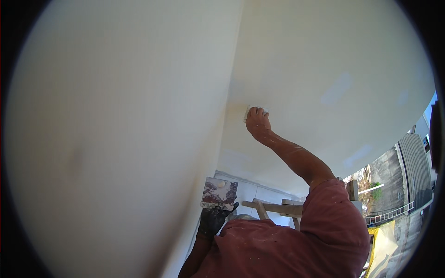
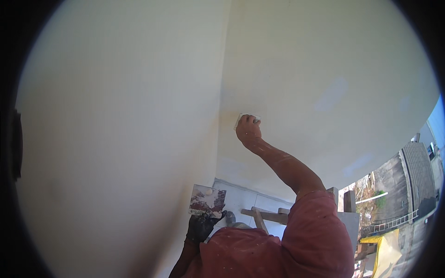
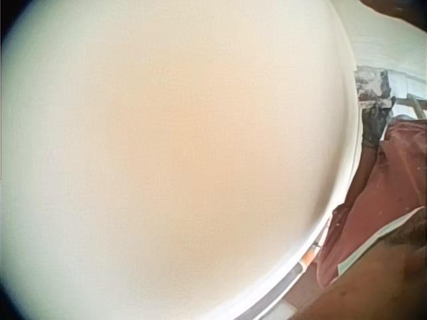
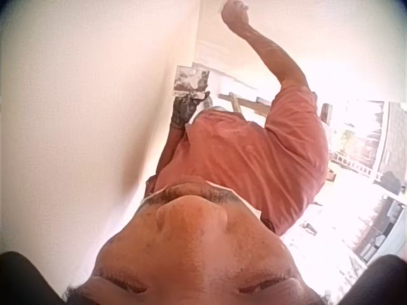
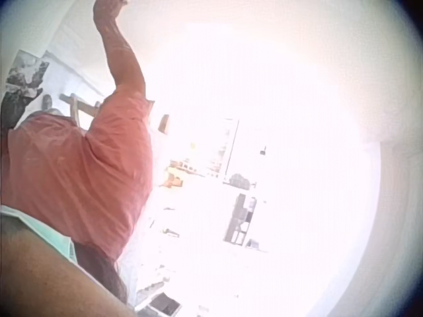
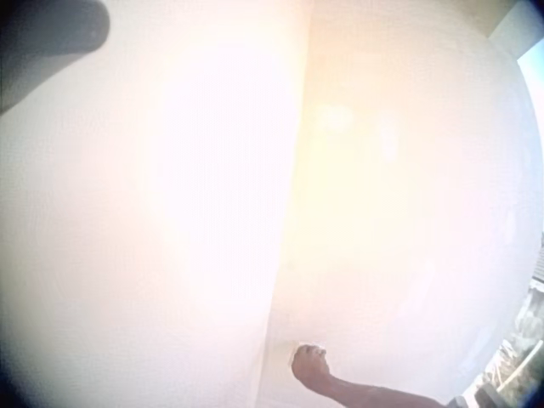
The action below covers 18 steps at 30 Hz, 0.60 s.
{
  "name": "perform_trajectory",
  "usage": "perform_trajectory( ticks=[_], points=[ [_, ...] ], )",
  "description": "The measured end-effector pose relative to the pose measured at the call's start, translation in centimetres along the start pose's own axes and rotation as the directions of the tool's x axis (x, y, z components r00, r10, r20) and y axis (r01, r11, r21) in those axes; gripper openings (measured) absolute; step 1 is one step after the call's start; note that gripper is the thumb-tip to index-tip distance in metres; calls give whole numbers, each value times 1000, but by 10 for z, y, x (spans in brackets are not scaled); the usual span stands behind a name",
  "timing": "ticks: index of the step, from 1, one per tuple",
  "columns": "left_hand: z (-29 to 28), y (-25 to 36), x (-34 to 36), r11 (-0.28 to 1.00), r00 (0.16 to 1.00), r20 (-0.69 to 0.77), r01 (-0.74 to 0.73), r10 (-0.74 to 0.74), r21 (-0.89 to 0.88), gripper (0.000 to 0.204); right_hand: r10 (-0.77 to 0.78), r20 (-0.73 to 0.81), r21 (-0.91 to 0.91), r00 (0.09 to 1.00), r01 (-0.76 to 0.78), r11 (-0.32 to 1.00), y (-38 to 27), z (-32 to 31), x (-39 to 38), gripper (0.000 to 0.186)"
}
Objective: Applying and smoothing wall putty or plaster on a ceiling and wall corner using spatulas.
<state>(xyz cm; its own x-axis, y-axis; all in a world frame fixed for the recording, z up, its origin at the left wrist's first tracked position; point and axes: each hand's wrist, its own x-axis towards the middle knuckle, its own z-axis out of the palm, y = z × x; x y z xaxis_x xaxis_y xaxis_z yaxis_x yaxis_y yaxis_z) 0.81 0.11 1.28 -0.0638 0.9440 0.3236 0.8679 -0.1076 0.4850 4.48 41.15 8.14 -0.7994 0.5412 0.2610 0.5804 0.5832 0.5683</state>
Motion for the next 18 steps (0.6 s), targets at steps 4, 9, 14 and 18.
perform_trajectory(
  ticks=[4,9,14,18],
  points=[
    [14,-4,-4,986,994,-97,28,-45,-166,43,-202,-376,-142,904,159,977,17,-66,39,46],
    [48,-4,-3,591,905,-211,53,-369,-805,56,-8,-571,-147,821,-93,985,52,-122,93,46],
    [0,-2,5,990,995,-92,12,-26,-143,44,-323,-334,-340,886,206,918,16,-35,59,35],
    [2,-5,6,987,966,-251,-97,62,-131,65,-252,60,-144,966,258,955,-3,-57,50,35]
  ],
)
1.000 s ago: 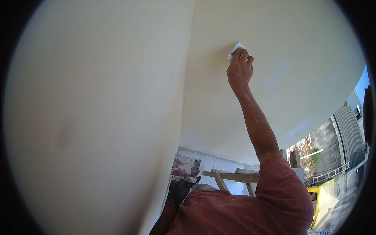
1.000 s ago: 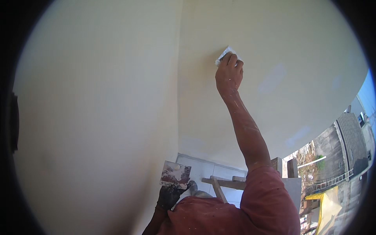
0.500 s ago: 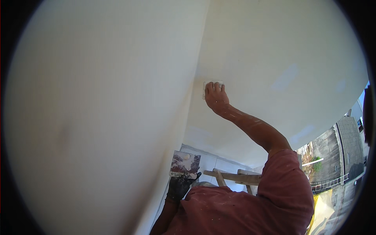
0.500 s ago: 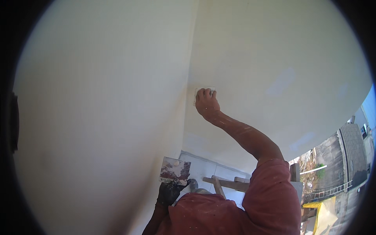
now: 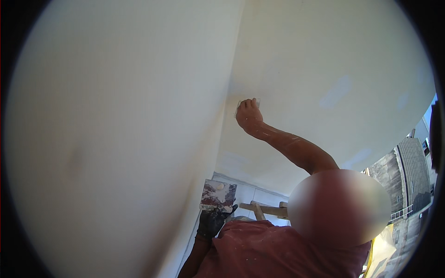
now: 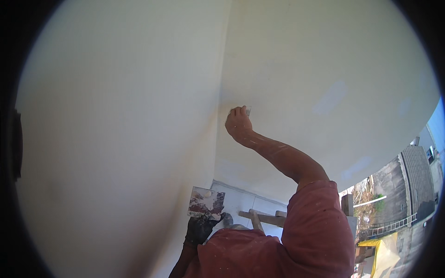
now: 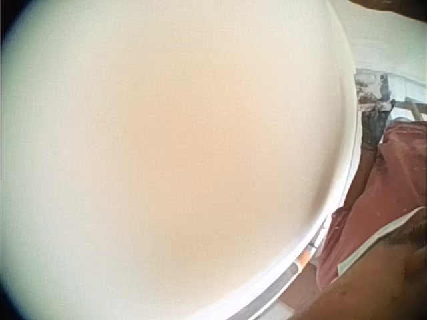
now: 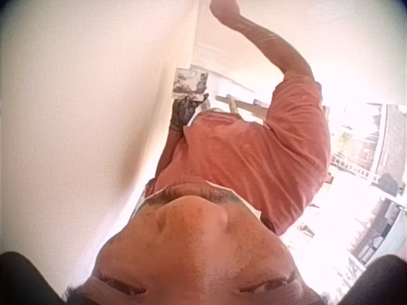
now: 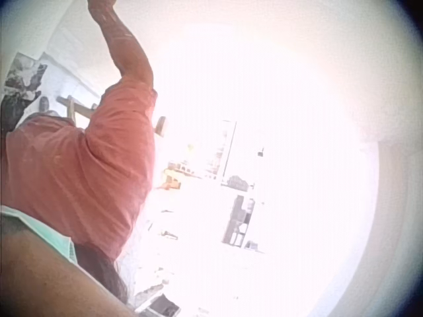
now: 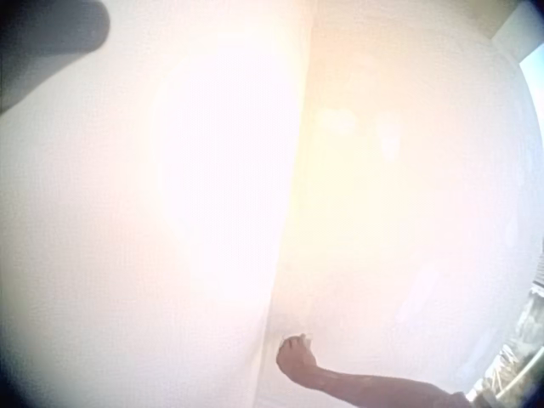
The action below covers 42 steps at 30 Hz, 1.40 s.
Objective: Applying and smoothing wall putty or plaster on a ceiling and wall corner using spatulas.
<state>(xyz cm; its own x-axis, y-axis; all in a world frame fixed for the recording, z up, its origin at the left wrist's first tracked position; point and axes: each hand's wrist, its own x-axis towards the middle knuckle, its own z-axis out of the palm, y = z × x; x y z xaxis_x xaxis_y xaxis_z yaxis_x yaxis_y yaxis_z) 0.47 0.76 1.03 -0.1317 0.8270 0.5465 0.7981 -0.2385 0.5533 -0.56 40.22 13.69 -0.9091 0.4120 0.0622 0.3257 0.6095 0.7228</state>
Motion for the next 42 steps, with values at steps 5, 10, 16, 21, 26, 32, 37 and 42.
perform_trajectory(
  ticks=[5,10,16,21,26,32,37,42],
  points=[
    [5,4,7,997,997,-64,-34,38,64,59,341,-650,97,679,-371,924,81,-81,9,46],
    [-1,4,6,999,1000,-1,23,-23,-49,52,22,-626,-273,780,-246,930,126,-31,7,45],
    [10,-3,-5,998,1000,-9,0,1,66,47,8,-250,-158,968,-49,986,66,0,-49,38],
    [15,-8,-13,997,999,-1,33,-33,75,58,435,-610,193,662,-409,892,93,-85,-8,42],
    [15,-4,-7,995,996,-58,65,-69,-71,56,542,-599,208,590,-538,817,93,-72,30,48],
    [2,-7,-5,1000,1000,2,-18,18,-20,37,307,-485,11,819,-346,938,-13,6,28,36],
    [4,-7,-7,998,999,28,-26,25,56,39,97,-152,-68,984,-108,992,-25,18,7,36],
    [6,-5,-8,999,997,-66,-30,32,41,38,340,-633,175,696,-299,938,68,-48,10,42]
  ],
)
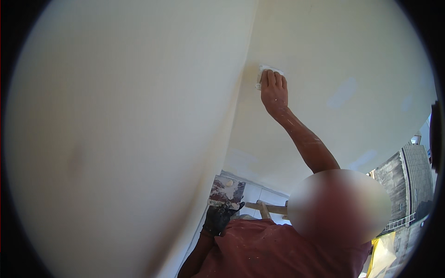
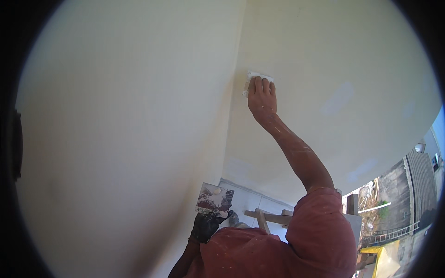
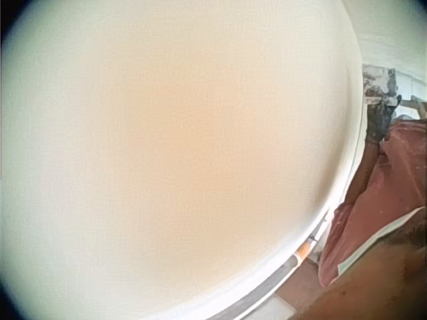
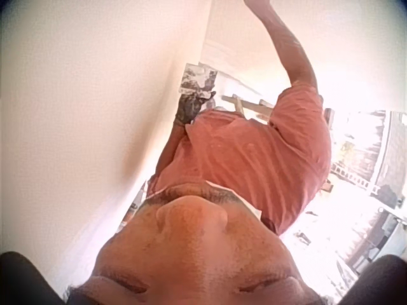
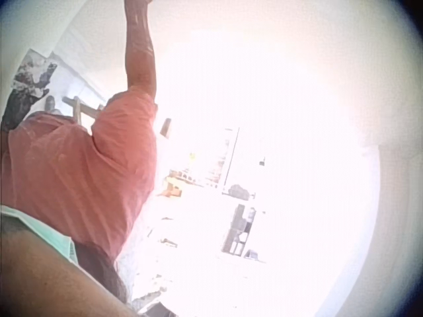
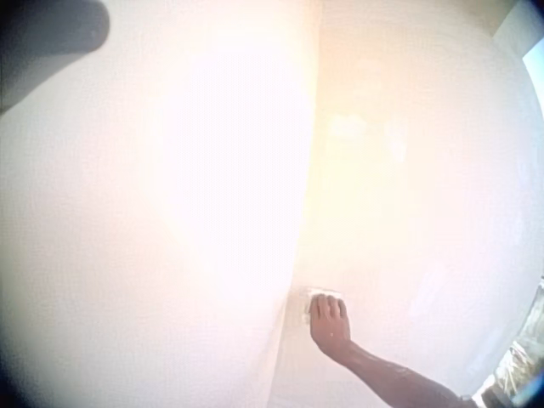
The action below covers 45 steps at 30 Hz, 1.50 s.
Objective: Applying and smoothing wall putty or plaster on a ceiling and wall corner using spatulas.
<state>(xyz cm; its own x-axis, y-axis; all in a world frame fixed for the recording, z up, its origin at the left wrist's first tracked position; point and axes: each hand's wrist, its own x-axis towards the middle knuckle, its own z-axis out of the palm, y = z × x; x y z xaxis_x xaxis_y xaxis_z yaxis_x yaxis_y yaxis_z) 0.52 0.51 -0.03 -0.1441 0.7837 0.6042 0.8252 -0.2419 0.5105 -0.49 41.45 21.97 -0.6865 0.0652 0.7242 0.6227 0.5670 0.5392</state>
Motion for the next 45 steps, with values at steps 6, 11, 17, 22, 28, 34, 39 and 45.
perform_trajectory(
  ticks=[6,11,17,22,28,34,39,45],
  points=[
    [-7,1,10,989,995,81,-64,53,134,48,131,48,-154,990,-122,981,31,8,-14,47],
    [-3,-5,-6,994,970,218,111,-110,8,52,-110,403,-94,908,161,982,-44,48,-128,41],
    [-14,-1,6,987,994,76,93,-83,-131,46,-45,180,34,983,40,999,2,30,-10,40],
    [-17,-1,11,967,957,260,179,-129,-179,39,85,-132,-67,988,-94,993,53,6,132,41],
    [-2,26,27,-150,698,442,440,-562,-885,38,-60,17,-139,998,61,988,-13,11,98,34],
    [-15,23,26,-232,794,431,365,-429,-902,40,-123,-53,-116,991,117,986,-34,-23,62,29],
    [7,0,17,-728,739,613,253,-280,-637,53,-196,-110,-217,974,169,961,-15,-114,96,24],
    [45,-41,4,-705,897,390,139,-208,-696,56,-154,9,-217,988,153,964,-23,-268,128,19]
  ],
)
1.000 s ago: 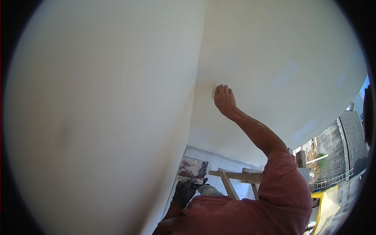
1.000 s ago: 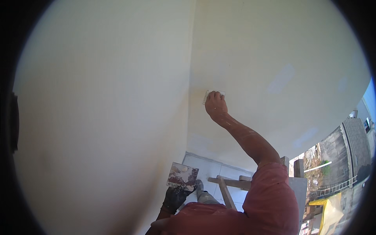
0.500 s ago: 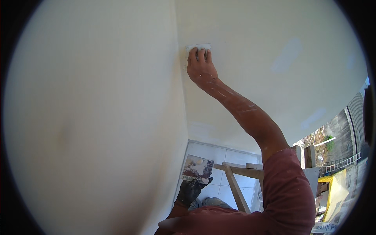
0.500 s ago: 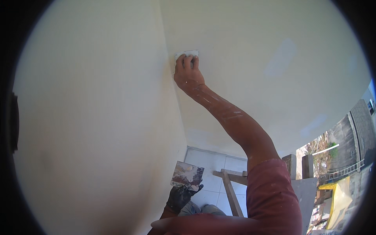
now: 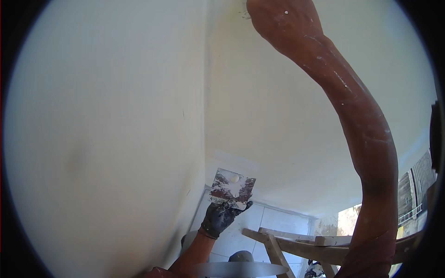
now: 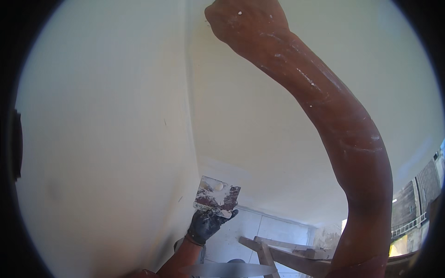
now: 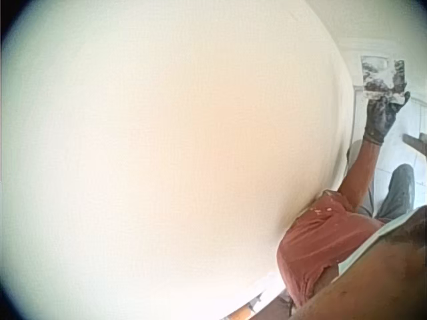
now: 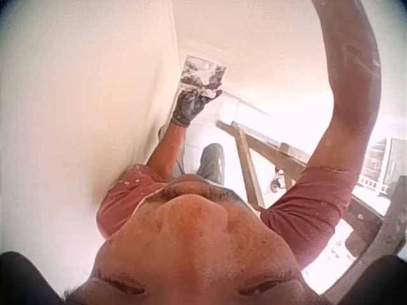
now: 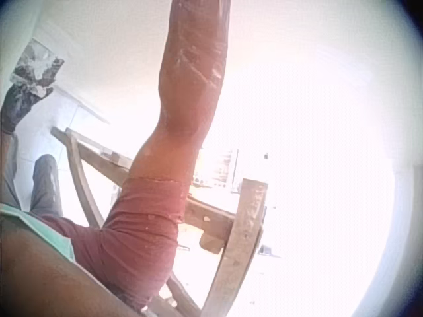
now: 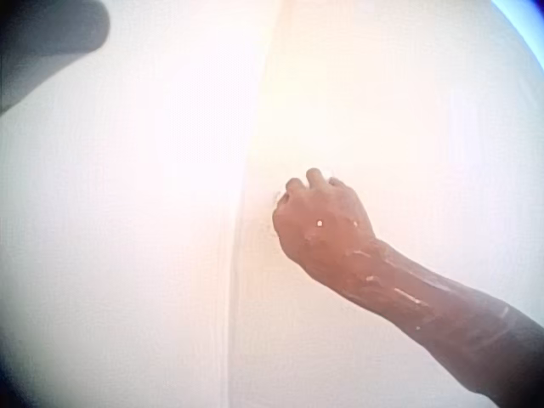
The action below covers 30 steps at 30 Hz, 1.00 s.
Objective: Applying and smoothing wall putty or plaster on a ceiling and wall corner using spatulas.
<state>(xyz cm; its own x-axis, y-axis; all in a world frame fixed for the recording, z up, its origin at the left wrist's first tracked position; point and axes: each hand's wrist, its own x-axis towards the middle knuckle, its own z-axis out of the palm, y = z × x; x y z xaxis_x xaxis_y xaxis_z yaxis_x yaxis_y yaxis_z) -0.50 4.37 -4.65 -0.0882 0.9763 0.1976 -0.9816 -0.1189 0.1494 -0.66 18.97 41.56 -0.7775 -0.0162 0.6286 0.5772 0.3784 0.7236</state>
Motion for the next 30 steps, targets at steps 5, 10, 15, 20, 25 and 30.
perform_trajectory(
  ticks=[5,10,15,20,25,30],
  points=[
    [4,-10,-11,999,999,27,32,-31,-16,50,236,14,-15,972,-236,972,41,-27,-24,32],
    [18,-5,-24,942,995,100,-42,9,333,51,183,138,19,973,-187,982,59,-37,-64,43],
    [-1,-13,-21,885,980,173,-166,98,434,53,-167,154,6,974,168,986,76,-70,-32,31],
    [-12,-12,-35,998,998,52,-42,40,37,43,-628,14,-140,778,623,769,68,-65,31,35],
    [-8,-20,-11,945,976,172,-178,134,274,49,-675,-10,-282,738,646,710,86,-47,75,55],
    [-8,-17,-12,897,963,237,-215,129,385,59,-697,-5,-313,717,661,682,80,-49,83,55]
  ],
)
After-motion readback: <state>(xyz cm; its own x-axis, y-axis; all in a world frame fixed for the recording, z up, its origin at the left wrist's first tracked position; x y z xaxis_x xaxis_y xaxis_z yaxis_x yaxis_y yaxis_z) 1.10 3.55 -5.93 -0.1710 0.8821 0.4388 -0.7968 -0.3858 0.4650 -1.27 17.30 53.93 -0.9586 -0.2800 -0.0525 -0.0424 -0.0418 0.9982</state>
